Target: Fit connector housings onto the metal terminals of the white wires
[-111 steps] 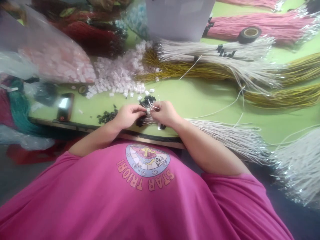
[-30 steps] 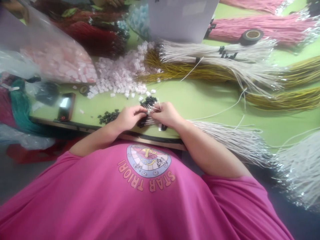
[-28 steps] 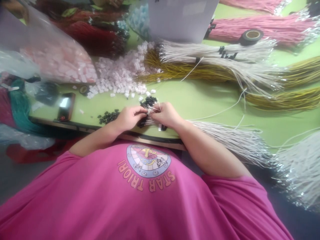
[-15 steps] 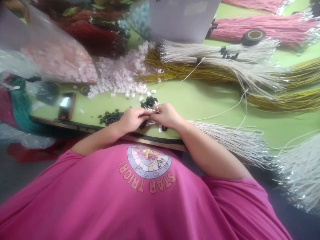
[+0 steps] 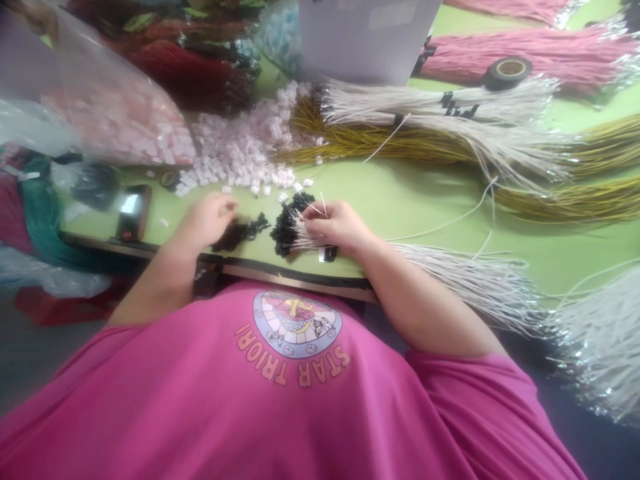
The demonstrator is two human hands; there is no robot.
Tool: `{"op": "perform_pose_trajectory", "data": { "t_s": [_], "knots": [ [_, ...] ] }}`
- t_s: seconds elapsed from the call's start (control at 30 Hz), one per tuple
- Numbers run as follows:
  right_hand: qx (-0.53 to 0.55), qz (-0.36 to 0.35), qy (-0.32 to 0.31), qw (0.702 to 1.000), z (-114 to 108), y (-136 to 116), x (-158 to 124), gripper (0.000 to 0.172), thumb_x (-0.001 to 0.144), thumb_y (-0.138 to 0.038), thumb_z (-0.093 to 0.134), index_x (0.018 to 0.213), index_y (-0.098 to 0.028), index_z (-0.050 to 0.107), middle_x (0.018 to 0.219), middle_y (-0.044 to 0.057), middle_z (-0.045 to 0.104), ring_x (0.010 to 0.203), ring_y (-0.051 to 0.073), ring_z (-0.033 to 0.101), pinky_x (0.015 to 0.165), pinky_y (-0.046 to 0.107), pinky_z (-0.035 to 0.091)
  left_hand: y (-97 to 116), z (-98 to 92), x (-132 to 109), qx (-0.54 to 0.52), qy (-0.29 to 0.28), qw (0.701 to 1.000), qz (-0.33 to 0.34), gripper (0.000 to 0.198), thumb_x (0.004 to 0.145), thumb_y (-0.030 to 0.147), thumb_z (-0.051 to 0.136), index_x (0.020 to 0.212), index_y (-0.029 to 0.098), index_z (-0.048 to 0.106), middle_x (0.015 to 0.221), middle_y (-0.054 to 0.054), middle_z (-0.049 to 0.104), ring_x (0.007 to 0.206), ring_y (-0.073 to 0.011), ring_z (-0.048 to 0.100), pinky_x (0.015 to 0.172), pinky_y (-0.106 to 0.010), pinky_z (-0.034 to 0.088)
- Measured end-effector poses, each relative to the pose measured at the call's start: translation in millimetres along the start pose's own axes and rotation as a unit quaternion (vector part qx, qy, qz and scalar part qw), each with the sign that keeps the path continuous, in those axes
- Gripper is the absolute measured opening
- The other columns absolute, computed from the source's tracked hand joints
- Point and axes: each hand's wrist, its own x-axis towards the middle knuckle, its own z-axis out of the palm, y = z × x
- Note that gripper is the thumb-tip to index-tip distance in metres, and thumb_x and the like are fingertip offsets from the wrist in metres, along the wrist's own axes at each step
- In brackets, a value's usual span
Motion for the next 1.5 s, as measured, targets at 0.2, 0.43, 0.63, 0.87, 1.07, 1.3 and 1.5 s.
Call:
{"op": "perform_pose_trajectory", "data": {
  "t_s": [0.2, 0.43, 0.63, 0.87, 1.07, 1.3, 1.5],
  "knots": [
    [-0.069, -0.023, 0.014, 0.997, 5, -4, -3, 0.007, 0.064, -0.019, 0.053, 0.066, -0.015, 0.059, 0.056, -0.003, 0.052, 0.054, 0.009, 0.046, 0.053, 0.024, 0.035, -50, 8.0, 8, 0.004, -0.099, 0.993, -0.057, 0.007, 0.075, 0.027, 0.065, 0.077, 0.02, 0.067, 0.077, -0.005, 0.065, 0.065, -0.0179, 0.055, 0.067, -0.034, 0.044],
    [-0.089, -0.022, 0.017, 0.996, 6, -6, -6, 0.007, 0.064, -0.02, 0.052, 0.066, -0.016, 0.057, 0.054, -0.003, 0.051, 0.05, 0.009, 0.046, 0.049, 0.023, 0.036, -16, 8.4, 11, -0.057, -0.001, 0.998, -0.034, 0.006, 0.079, 0.025, 0.06, 0.08, 0.021, 0.064, 0.075, -0.004, 0.064, 0.063, -0.0151, 0.053, 0.066, -0.03, 0.044],
    [-0.09, -0.032, 0.015, 0.995, 6, -4, -5, 0.01, 0.065, -0.022, 0.054, 0.067, -0.014, 0.06, 0.054, -0.003, 0.051, 0.05, 0.009, 0.046, 0.048, 0.022, 0.035, 62, 18.8, 3, -0.237, -0.108, 0.965, 0.014, 0.016, 0.084, 0.027, 0.054, 0.091, 0.018, 0.064, 0.087, -0.003, 0.067, 0.074, -0.0133, 0.059, 0.072, -0.028, 0.048],
    [-0.101, -0.037, -0.005, 0.994, 5, -3, -5, 0.014, 0.065, -0.021, 0.053, 0.071, -0.015, 0.063, 0.057, -0.002, 0.056, 0.051, 0.01, 0.049, 0.049, 0.022, 0.036, 77, 45.1, 8, -0.393, -0.148, 0.906, -0.042, 0.016, 0.086, 0.029, 0.053, 0.091, 0.017, 0.061, 0.076, -0.001, 0.063, 0.06, -0.0092, 0.054, 0.057, -0.023, 0.044],
    [-0.177, -0.07, 0.011, 0.982, 8, -3, -6, 0.02, 0.07, -0.027, 0.052, 0.076, -0.016, 0.068, 0.061, 0.0, 0.059, 0.051, 0.01, 0.049, 0.05, 0.023, 0.036, 80, 41.9, 4, -0.445, -0.16, 0.88, -0.05, 0.015, 0.086, 0.032, 0.056, 0.09, 0.018, 0.061, 0.074, -0.002, 0.061, 0.052, -0.0067, 0.047, 0.048, -0.021, 0.039],
    [-0.173, -0.088, 0.031, 0.981, 9, -3, -6, 0.018, 0.07, -0.025, 0.052, 0.078, -0.016, 0.065, 0.062, -0.001, 0.059, 0.054, 0.011, 0.052, 0.053, 0.023, 0.038, 77, 44.8, 2, -0.481, -0.138, 0.863, -0.073, 0.018, 0.087, 0.034, 0.056, 0.091, 0.018, 0.06, 0.071, -0.001, 0.06, 0.049, -0.0057, 0.046, 0.046, -0.019, 0.037],
    [-0.14, -0.032, 0.016, 0.99, 10, -6, -9, 0.013, 0.068, -0.024, 0.051, 0.072, -0.016, 0.06, 0.051, -0.003, 0.053, 0.041, 0.01, 0.05, 0.043, 0.022, 0.035, 76, 46.6, -1, -0.455, -0.148, 0.874, -0.082, 0.015, 0.086, 0.032, 0.056, 0.091, 0.019, 0.062, 0.071, 0.0, 0.059, 0.053, -0.0074, 0.05, 0.05, -0.021, 0.042]
  ]
}}
